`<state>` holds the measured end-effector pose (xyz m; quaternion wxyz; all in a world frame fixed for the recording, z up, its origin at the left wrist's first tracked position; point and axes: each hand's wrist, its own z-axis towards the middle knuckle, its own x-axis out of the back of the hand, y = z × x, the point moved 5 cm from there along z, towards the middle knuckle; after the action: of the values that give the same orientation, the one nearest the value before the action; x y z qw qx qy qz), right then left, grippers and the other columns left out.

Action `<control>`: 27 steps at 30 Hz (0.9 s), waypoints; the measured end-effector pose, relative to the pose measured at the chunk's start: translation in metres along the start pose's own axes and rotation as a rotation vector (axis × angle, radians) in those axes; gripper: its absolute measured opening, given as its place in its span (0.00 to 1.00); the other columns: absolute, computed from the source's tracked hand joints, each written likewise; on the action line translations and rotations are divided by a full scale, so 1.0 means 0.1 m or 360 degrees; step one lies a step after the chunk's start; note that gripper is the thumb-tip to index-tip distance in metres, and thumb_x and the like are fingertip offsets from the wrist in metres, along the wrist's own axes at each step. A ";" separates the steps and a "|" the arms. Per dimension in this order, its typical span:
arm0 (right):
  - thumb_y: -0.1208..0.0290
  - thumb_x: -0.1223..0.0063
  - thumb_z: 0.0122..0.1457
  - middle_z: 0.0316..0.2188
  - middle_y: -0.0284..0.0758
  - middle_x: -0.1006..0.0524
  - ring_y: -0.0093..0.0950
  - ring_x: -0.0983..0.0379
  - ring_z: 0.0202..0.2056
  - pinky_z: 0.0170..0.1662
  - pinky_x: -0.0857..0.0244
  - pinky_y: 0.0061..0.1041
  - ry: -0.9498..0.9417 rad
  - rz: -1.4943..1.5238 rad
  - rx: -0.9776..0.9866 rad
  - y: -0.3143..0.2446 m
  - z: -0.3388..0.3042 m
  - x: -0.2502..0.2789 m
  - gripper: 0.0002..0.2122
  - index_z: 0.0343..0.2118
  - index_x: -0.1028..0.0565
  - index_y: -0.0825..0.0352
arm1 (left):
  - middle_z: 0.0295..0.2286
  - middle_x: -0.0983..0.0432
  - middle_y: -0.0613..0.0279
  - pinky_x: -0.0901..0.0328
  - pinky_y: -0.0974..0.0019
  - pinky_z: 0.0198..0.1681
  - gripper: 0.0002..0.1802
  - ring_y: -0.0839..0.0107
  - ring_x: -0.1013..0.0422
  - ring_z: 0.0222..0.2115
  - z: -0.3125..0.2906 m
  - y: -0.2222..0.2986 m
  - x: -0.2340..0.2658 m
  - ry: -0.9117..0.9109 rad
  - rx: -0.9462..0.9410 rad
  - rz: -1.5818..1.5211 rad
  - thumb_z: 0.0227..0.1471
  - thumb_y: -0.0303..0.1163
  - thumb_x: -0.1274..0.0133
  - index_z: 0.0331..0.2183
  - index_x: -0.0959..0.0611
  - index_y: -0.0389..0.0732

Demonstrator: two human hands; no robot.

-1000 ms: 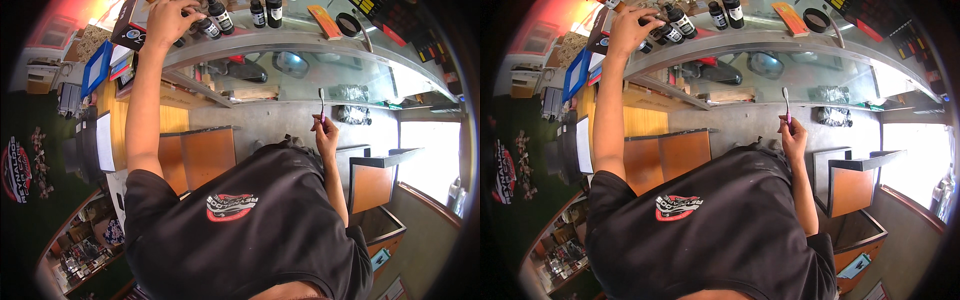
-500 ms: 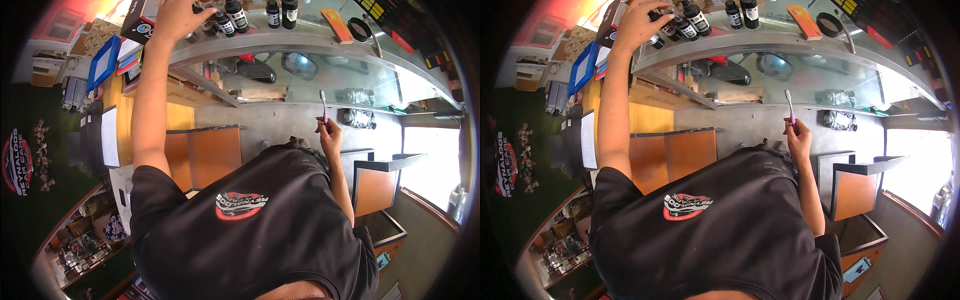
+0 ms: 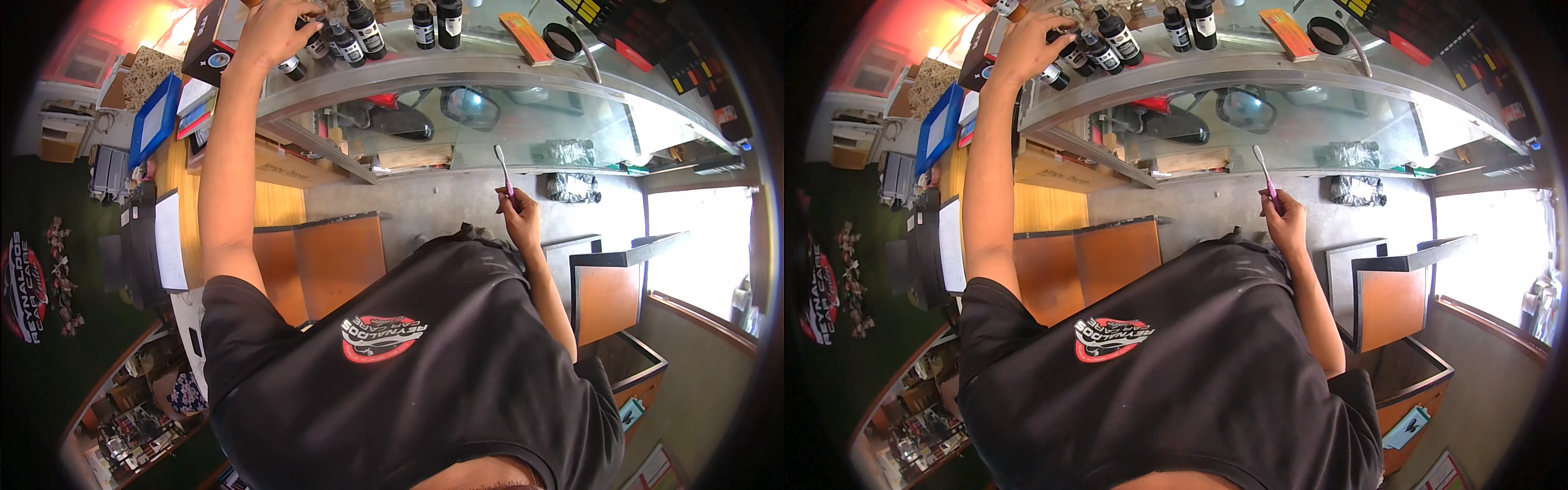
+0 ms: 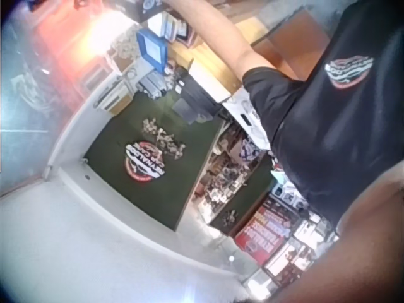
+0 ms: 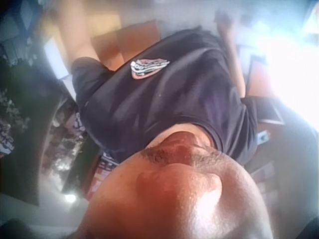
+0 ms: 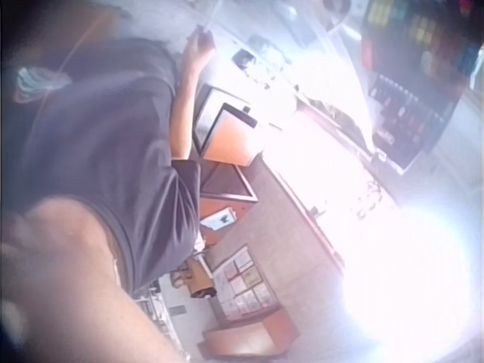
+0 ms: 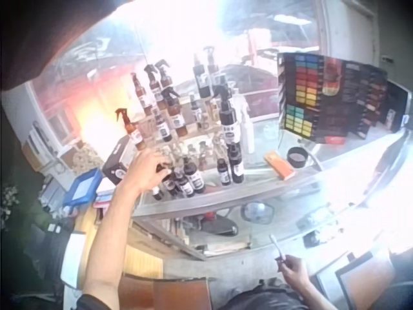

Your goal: The person cleans the front bumper of a maroon car using a toothbrush and a spray bottle. They apply liquid from the bottle onto the brush and scrub the bumper surface, then wipe it with a cloth. The person also walks to a counter to retrieve a spray bottle and returns to continue cleaning.

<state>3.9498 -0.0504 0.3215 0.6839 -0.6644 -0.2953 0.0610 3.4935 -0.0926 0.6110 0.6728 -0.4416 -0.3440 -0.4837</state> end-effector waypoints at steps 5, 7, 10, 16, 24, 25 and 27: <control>0.71 0.45 0.61 0.19 0.30 0.24 0.15 0.30 0.23 0.28 0.37 0.19 0.0027 0.0047 -0.0022 0.13 0.00 0.05 0.10 0.38 0.20 0.72 | 0.39 0.19 0.56 0.36 0.52 0.52 0.17 0.54 0.29 0.46 0.01 0.08 0.06 0.0010 -0.0009 -0.0151 0.49 0.41 0.38 0.41 0.14 0.46; 0.71 0.46 0.62 0.19 0.31 0.24 0.16 0.30 0.23 0.29 0.37 0.19 0.0026 0.0056 -0.0067 0.11 -0.03 0.09 0.10 0.38 0.20 0.73 | 0.36 0.19 0.53 0.36 0.51 0.50 0.13 0.50 0.28 0.44 0.09 0.20 0.16 -0.0088 0.0044 -0.0242 0.47 0.37 0.37 0.37 0.13 0.44; 0.71 0.47 0.62 0.20 0.30 0.24 0.17 0.29 0.24 0.30 0.36 0.19 0.0012 0.0067 -0.0037 0.15 -0.01 0.09 0.10 0.39 0.20 0.73 | 0.34 0.18 0.54 0.37 0.49 0.51 0.12 0.51 0.27 0.43 0.09 0.18 0.20 -0.0137 0.0060 -0.0165 0.47 0.37 0.38 0.36 0.12 0.46; 0.72 0.47 0.62 0.21 0.29 0.25 0.17 0.28 0.25 0.30 0.35 0.19 -0.0040 0.0077 -0.0038 0.07 0.00 0.06 0.10 0.39 0.20 0.74 | 0.34 0.17 0.59 0.43 0.48 0.54 0.12 0.58 0.26 0.44 0.12 0.15 0.09 -0.0189 0.0087 -0.0075 0.49 0.40 0.40 0.37 0.12 0.51; 0.68 0.46 0.63 0.19 0.25 0.27 0.12 0.40 0.20 0.23 0.48 0.18 -0.0036 -0.0050 -0.0032 0.14 0.02 0.07 0.11 0.40 0.20 0.72 | 0.37 0.19 0.53 0.39 0.49 0.53 0.15 0.53 0.26 0.43 0.10 0.09 0.28 -0.0018 0.0069 -0.0062 0.48 0.40 0.38 0.38 0.12 0.45; 0.68 0.45 0.63 0.18 0.25 0.27 0.12 0.40 0.19 0.23 0.48 0.18 -0.0043 -0.0045 -0.0017 0.17 0.02 0.03 0.11 0.39 0.20 0.72 | 0.38 0.19 0.51 0.37 0.50 0.52 0.16 0.52 0.26 0.42 0.06 0.06 0.38 0.0086 0.0042 -0.0040 0.47 0.39 0.37 0.38 0.13 0.43; 0.68 0.45 0.63 0.17 0.25 0.27 0.12 0.40 0.19 0.23 0.47 0.19 0.0020 -0.0131 -0.0020 0.21 0.01 0.11 0.10 0.37 0.20 0.71 | 0.41 0.19 0.57 0.37 0.52 0.53 0.20 0.55 0.27 0.46 0.06 -0.05 0.22 0.0052 0.0110 -0.0073 0.50 0.47 0.39 0.43 0.14 0.47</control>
<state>3.9652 -0.0418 0.3048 0.6835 -0.6564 -0.3184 0.0266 3.4948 -0.0953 0.6338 0.6818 -0.4022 -0.3596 -0.4940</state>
